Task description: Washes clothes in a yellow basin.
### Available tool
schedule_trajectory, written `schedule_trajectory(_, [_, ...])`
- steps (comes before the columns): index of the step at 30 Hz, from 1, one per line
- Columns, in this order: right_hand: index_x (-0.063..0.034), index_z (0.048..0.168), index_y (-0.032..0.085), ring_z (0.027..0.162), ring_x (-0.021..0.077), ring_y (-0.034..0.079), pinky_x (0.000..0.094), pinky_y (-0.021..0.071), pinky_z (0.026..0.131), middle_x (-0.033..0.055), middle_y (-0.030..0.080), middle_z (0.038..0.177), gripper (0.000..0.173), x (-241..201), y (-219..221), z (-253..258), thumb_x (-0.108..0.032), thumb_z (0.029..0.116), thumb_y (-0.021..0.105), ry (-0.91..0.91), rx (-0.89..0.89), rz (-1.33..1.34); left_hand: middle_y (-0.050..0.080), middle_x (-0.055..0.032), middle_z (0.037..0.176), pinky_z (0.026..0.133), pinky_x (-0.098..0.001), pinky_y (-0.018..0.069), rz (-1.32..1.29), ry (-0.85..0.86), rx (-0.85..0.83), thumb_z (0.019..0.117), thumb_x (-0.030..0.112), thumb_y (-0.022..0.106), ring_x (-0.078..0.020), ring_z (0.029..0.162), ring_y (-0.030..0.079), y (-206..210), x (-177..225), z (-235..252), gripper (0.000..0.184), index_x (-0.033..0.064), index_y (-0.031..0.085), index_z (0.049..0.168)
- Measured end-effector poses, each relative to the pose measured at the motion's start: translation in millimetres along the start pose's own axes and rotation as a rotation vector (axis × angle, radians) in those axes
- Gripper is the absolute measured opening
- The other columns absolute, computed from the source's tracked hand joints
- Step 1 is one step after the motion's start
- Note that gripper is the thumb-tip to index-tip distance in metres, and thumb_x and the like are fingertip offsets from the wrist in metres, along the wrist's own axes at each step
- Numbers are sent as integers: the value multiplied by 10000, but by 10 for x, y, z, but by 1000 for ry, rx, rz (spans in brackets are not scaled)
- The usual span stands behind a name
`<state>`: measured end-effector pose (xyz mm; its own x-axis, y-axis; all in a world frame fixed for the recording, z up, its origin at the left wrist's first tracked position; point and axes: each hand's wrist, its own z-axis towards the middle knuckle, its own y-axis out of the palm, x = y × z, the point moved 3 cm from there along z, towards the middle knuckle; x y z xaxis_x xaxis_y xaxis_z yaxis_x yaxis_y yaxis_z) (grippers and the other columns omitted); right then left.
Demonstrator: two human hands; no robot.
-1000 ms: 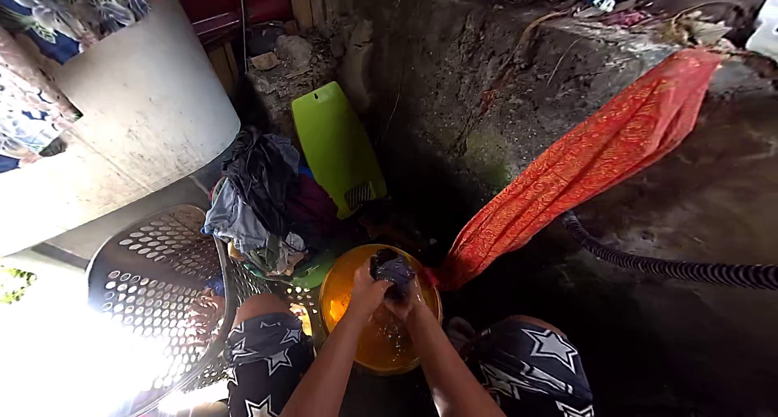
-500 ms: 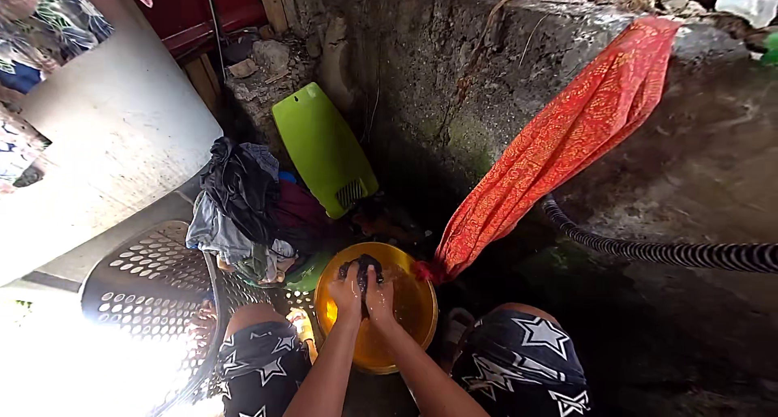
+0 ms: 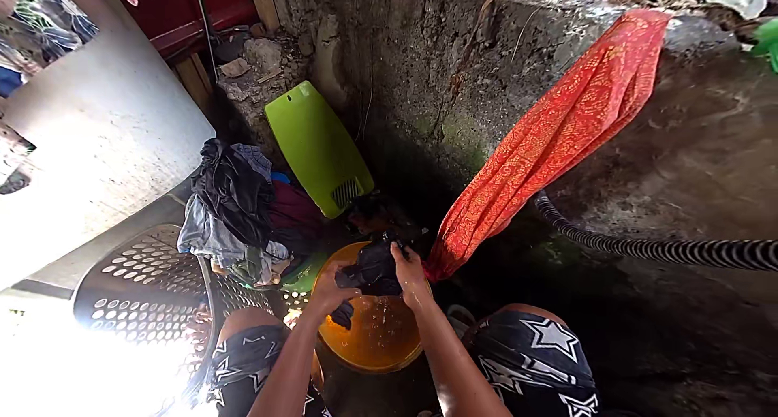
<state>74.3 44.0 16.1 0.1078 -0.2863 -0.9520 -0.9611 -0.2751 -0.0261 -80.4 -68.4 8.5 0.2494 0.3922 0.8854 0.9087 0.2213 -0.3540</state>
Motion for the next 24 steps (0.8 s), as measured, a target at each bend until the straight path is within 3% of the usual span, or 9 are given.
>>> schedule_trajectory(3, [63,1328,588,1244,229,573,396,428,1081,227,614,1327,377,70,-45,21,-217,1096,489,19,49,39,659,-211,1191,886,-451,579,157,10,-48,845,-34,740,-277,976,688,-267,436,10,440,-22,630,1270])
schedule_trajectory(7, [38,1479,446,1420,342,436,522,352,1161,261,449,1520,493,413,-54,53,-292,1114,438,267,111,171,690,-181,1073,831,-456,566,203,151,92,900,-36,718,-256,867,672,-651,1238,71,227,-24,683,1124])
schedule_trajectory(9, [38,1447,494,1406,363,445,542,341,1152,272,479,1492,465,565,-71,93,-279,1109,457,289,115,86,696,-165,1024,772,-455,573,190,324,207,882,-33,735,-239,812,668,-810,1574,191,211,-14,680,1085])
schedule_trajectory(12, [16,1412,552,1344,392,514,566,379,1122,280,565,1404,445,690,-12,136,-288,1094,492,226,21,-156,691,-167,1068,846,-458,563,196,497,353,869,77,790,-240,934,675,-894,2013,551,293,-4,674,1126])
schedule_trajectory(15, [-4,1381,587,1291,380,562,567,403,1091,256,618,1340,420,618,56,55,-295,1088,507,195,-53,-277,483,-268,1471,1081,-621,397,404,403,351,918,353,782,-430,1342,482,-892,2202,838,645,47,534,1429])
schedule_trajectory(17, [-15,1363,609,1273,353,583,549,417,1085,234,640,1318,396,521,88,-4,-282,1082,525,166,-88,-273,346,-308,1581,1125,-686,295,559,360,344,931,384,763,-518,1433,350,-890,2202,824,732,42,465,1506])
schedule_trajectory(19, [-4,1357,604,1258,324,589,521,428,1083,231,639,1313,383,405,127,-72,-257,1077,537,143,-123,-177,452,-289,1520,1108,-663,380,608,409,232,902,301,798,-484,1388,447,-821,2010,674,697,14,507,1467])
schedule_trajectory(21, [18,1363,580,1236,260,589,447,449,1073,217,620,1324,369,291,169,-149,-215,1081,523,138,-174,19,519,-208,1493,1110,-599,443,590,401,-99,793,274,863,-384,1371,509,-621,1520,465,806,60,501,1482])
schedule_trajectory(24, [32,1392,518,1105,156,645,339,534,978,162,646,1247,370,151,251,-285,-189,1102,454,120,-278,343,384,-249,1602,1162,-700,286,577,207,-413,678,164,938,-482,1464,355,-218,742,156,1193,126,243,1646])
